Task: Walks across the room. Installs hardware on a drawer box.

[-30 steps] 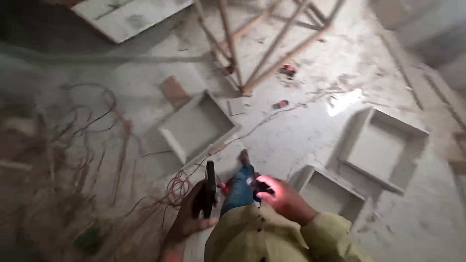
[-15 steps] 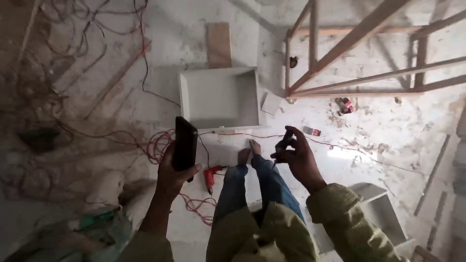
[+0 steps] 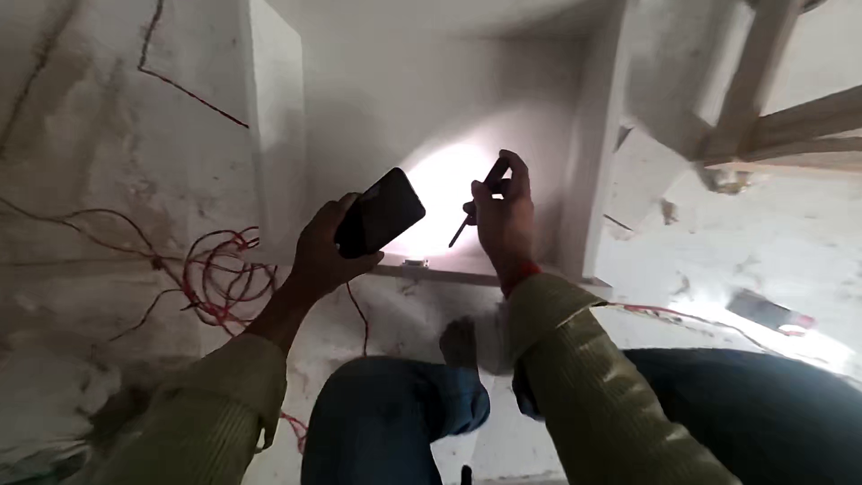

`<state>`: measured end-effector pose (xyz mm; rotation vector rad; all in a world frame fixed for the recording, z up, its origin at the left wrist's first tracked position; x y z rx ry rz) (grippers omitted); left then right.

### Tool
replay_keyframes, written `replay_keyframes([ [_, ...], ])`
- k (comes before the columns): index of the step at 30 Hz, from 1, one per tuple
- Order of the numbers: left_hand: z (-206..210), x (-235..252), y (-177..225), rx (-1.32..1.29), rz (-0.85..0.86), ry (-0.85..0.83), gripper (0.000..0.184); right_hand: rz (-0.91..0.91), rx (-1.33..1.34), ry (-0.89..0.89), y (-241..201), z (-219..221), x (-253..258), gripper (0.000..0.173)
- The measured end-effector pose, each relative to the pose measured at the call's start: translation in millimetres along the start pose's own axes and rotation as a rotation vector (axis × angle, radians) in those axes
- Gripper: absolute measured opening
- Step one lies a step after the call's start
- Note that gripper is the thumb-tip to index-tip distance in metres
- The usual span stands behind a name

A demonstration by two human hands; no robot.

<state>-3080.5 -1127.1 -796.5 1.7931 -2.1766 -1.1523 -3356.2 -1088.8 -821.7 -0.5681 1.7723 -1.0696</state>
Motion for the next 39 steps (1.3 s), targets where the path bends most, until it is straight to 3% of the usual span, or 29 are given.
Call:
replay_keyframes([
  [4, 33.8, 11.7, -44.1, -0.1, 0.028, 0.11, 0.099, -0.068, -0.043, -0.079, 48.5, 41.4, 14.7, 0.058],
  [7, 38.2, 12.1, -48.0, -0.079, 0.125, 0.175, 0.098, -0.032, -0.084, -0.164, 71.5, 56.2, 11.4, 0.058],
  [10, 36.3, 12.4, -52.2, -0.097, 0.088, 0.174, 0.097, -0.016, -0.026, -0.199, 84.2, 58.0, -1.4, 0.056],
  [14, 36.2, 13.6, -54.1, -0.11, 0.066, 0.177, 0.1, -0.015, 0.068, -0.144, 82.0, 55.9, -4.3, 0.056],
  [21, 35.6, 15.2, -59.8, -0.127, 0.077, 0.177, 0.1, -0.118, -0.027, -0.159, 83.1, 71.1, 0.8, 0.054],
  [30, 29.7, 8.2, -50.6, -0.087, 0.097, 0.299, 0.095, -0.208, -0.116, -0.127, 73.8, 72.9, 0.0, 0.052],
  [32, 29.0, 6.5, -51.2, -0.091, 0.09, 0.321, 0.095, -0.243, -0.074, -0.109, 69.8, 70.3, -2.9, 0.052],
  [36, 27.0, 4.4, -47.0, -0.08, 0.049, 0.359, 0.096, -0.212, 0.271, -0.172, 67.9, 72.5, -0.7, 0.046],
  [39, 25.7, 4.3, -44.5, -0.047, 0.027, 0.366, 0.095, -0.141, 0.258, -0.12, 59.4, 79.6, -1.0, 0.029],
])
Point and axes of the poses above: each hand's wrist, its own x-axis towards the middle knuckle, its own z-axis out of the palm, y = z × x, the point moved 7 cm from there along x, towards the middle knuckle, and after that the axes turned 6 degrees about -z, right-handed, at the moved point
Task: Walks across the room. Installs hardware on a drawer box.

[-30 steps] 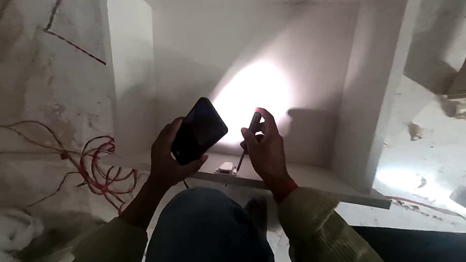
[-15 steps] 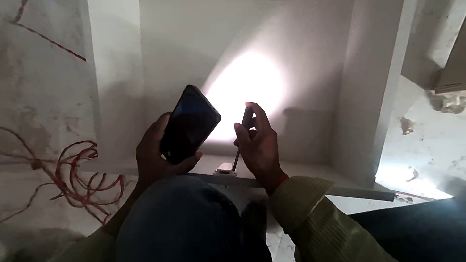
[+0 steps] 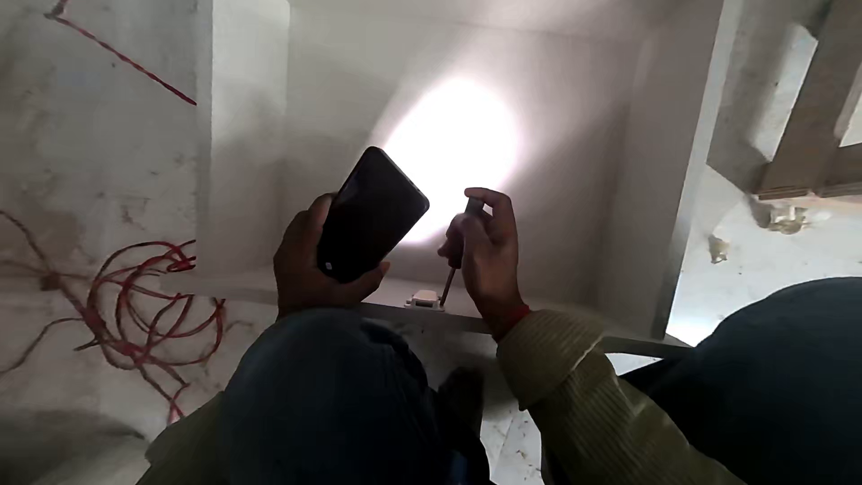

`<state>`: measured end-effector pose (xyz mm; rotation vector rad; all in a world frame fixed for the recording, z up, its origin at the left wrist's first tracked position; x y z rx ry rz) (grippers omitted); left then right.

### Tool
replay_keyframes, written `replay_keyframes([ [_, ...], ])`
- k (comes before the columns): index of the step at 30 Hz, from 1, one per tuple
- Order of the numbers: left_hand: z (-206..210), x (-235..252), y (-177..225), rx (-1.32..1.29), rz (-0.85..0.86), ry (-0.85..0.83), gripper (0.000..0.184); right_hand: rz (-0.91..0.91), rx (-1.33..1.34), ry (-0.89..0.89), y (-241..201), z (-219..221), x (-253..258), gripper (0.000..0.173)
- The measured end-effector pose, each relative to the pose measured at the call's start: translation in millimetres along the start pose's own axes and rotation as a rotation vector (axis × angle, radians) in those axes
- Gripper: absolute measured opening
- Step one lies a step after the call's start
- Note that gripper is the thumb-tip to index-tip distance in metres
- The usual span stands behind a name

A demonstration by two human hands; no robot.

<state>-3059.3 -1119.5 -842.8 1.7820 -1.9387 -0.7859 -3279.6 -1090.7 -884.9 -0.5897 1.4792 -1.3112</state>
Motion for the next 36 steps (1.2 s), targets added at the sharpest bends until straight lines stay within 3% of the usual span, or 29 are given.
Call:
replay_keyframes([
  [2, -1.1, 0.8, 0.9, 0.017, -0.015, 0.014, 0.094, 0.042, -0.116, 0.14, -11.0, 6.5, 0.1, 0.017],
  [6, -2.0, 1.0, 5.4, 0.067, -0.039, 0.047, 0.093, 0.111, -0.084, 0.364, 2.2, 8.8, -2.4, 0.015],
  [13, -2.0, 1.7, 7.5, 0.086, 0.005, 0.136, 0.093, 0.105, 0.028, 0.327, 6.3, 12.7, 0.8, 0.019],
  [18, -0.2, 2.8, 9.8, 0.105, 0.002, 0.14, 0.093, 0.21, 0.28, 0.136, 14.7, 18.6, 10.5, 0.027],
  [24, 0.1, 1.4, 8.4, 0.105, 0.055, 0.132, 0.092, 0.397, 0.657, -0.286, 24.2, 35.8, 15.1, 0.04],
  [27, -2.2, -2.5, 5.7, 0.064, 0.04, 0.173, 0.093, 0.408, 0.767, -0.434, 21.4, 43.6, 13.3, 0.046],
  [29, -5.6, -3.1, 2.2, 0.046, -0.007, 0.203, 0.095, 0.381, 0.676, -0.35, 20.6, 42.8, 16.2, 0.042],
  [33, -6.6, -6.2, -4.2, 0.033, 0.007, 0.225, 0.095, 0.321, 0.512, 0.021, 14.5, 31.9, 25.2, 0.038],
  [36, -7.3, -9.5, -6.2, 0.034, 0.026, 0.259, 0.097, 0.322, 0.419, 0.031, 24.2, 50.4, 19.9, 0.036],
])
Point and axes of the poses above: each hand's wrist, its own x-axis towards the middle knuckle, its own z-axis out of the palm, y = z × x, the point moved 7 cm from there along x, towards the middle knuckle, and after that the axes turned 6 degrees about -z, right-handed, at the moved point
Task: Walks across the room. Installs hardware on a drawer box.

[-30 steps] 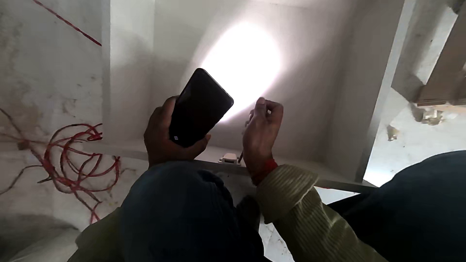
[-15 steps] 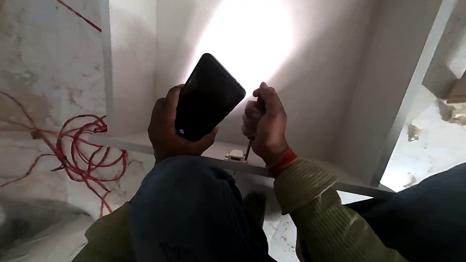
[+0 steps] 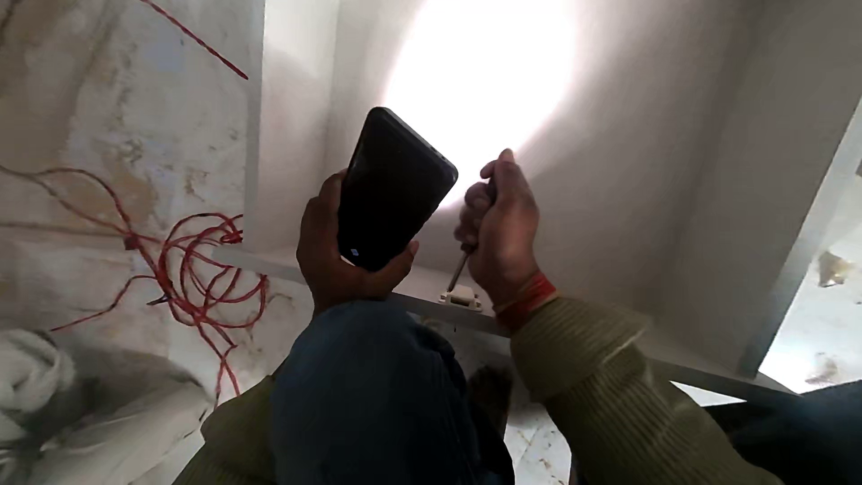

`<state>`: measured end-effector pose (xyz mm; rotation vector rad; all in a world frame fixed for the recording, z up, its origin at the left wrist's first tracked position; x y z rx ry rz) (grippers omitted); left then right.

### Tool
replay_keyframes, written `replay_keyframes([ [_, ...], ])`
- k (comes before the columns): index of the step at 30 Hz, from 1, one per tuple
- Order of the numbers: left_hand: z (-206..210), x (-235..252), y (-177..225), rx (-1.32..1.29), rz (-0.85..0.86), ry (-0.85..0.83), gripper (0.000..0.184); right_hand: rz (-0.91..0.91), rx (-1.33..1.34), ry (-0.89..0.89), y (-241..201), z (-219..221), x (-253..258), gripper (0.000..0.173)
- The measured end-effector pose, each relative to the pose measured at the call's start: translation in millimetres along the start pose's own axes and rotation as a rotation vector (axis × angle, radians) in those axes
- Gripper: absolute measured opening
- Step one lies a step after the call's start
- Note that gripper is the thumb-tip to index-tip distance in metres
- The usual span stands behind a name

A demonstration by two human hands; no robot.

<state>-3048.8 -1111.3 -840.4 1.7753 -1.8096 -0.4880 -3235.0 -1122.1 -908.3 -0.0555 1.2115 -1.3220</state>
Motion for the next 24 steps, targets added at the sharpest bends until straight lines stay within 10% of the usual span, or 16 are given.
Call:
replay_keyframes([
  [19, -1.4, 1.9, -6.4, -0.061, 0.067, 0.036, 0.097, -0.06, -0.439, 0.143, -0.8, -0.1, -10.1, 0.026],
  [24, -2.3, 2.7, -5.0, -0.067, 0.108, 0.056, 0.098, 0.0, -0.281, 0.18, 8.3, 4.1, -3.0, 0.047],
])
Point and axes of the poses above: each hand's wrist, its own x-axis towards the middle knuckle, its own z-axis out of the palm, y = z × x, the point moved 7 cm from there along x, towards the middle knuckle, and after that the axes turned 6 degrees about -z, right-handed, at the moved point
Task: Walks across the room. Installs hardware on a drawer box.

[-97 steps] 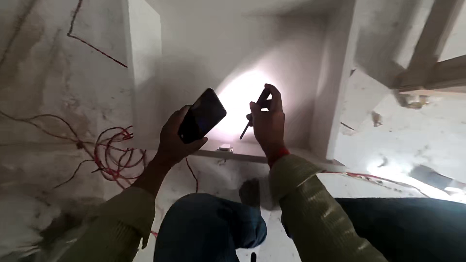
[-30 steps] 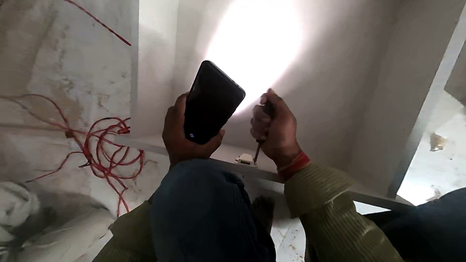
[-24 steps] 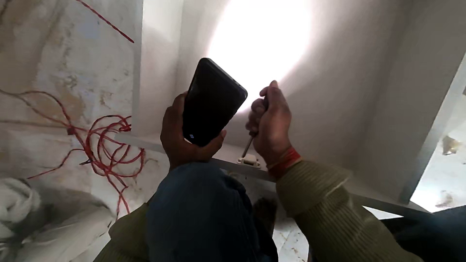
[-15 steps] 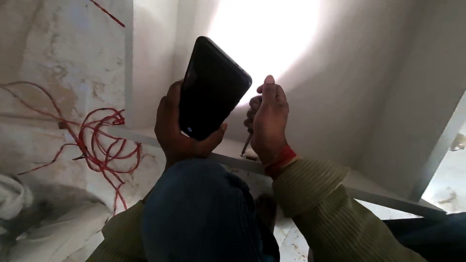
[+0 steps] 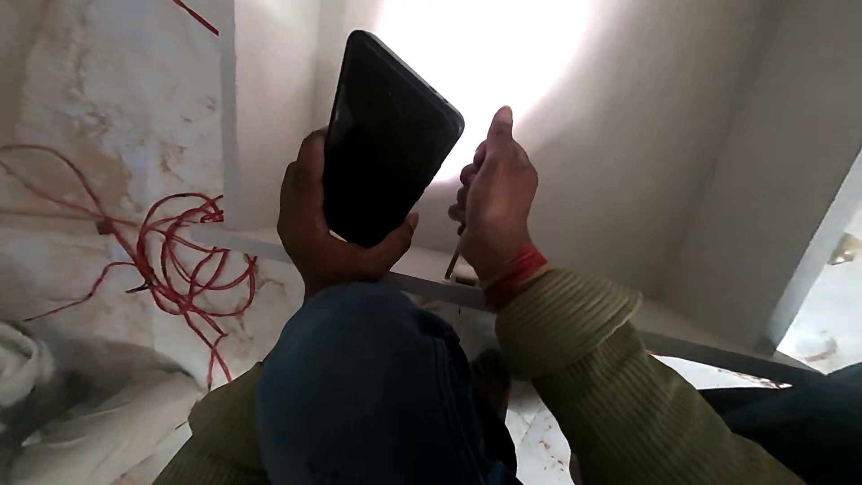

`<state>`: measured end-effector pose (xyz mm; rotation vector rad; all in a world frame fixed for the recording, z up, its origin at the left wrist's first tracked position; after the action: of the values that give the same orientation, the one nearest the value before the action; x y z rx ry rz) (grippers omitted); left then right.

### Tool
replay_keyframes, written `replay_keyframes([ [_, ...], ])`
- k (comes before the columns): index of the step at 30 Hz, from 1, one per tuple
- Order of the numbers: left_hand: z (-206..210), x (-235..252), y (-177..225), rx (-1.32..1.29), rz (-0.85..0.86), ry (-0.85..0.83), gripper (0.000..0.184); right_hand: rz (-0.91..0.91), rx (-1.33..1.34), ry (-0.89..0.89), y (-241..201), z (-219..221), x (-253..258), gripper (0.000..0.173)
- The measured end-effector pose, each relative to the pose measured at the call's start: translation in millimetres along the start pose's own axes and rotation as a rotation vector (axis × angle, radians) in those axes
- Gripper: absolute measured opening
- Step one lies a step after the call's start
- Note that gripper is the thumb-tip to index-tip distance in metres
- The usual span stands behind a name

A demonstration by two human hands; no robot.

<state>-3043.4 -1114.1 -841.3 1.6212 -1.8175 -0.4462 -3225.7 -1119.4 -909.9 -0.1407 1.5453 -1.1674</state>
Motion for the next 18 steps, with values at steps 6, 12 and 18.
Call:
replay_keyframes([
  [6, 0.8, 3.4, 0.2, 0.03, 0.004, 0.006, 0.097, 0.249, 0.368, -0.376, 6.8, 15.7, 7.8, 0.055],
  [12, 4.5, 6.0, -0.5, 0.13, -0.132, -0.068, 0.095, 0.29, 0.468, -0.827, -6.6, 37.3, -1.2, 0.057],
  [18, 4.0, 3.5, -2.8, 0.166, -0.165, -0.018, 0.091, 0.243, 0.251, -0.102, 8.8, -11.1, 31.6, 0.042],
])
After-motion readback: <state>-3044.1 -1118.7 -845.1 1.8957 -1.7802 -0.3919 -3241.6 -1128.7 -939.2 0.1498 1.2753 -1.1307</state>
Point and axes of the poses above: each hand's wrist, its own x-axis towards the middle knuckle, its own z-axis out of the palm, y = z × x, the point moved 7 cm from there along x, towards the middle knuckle, and after that the axes turned 6 degrees about -z, right-handed, at the moved point
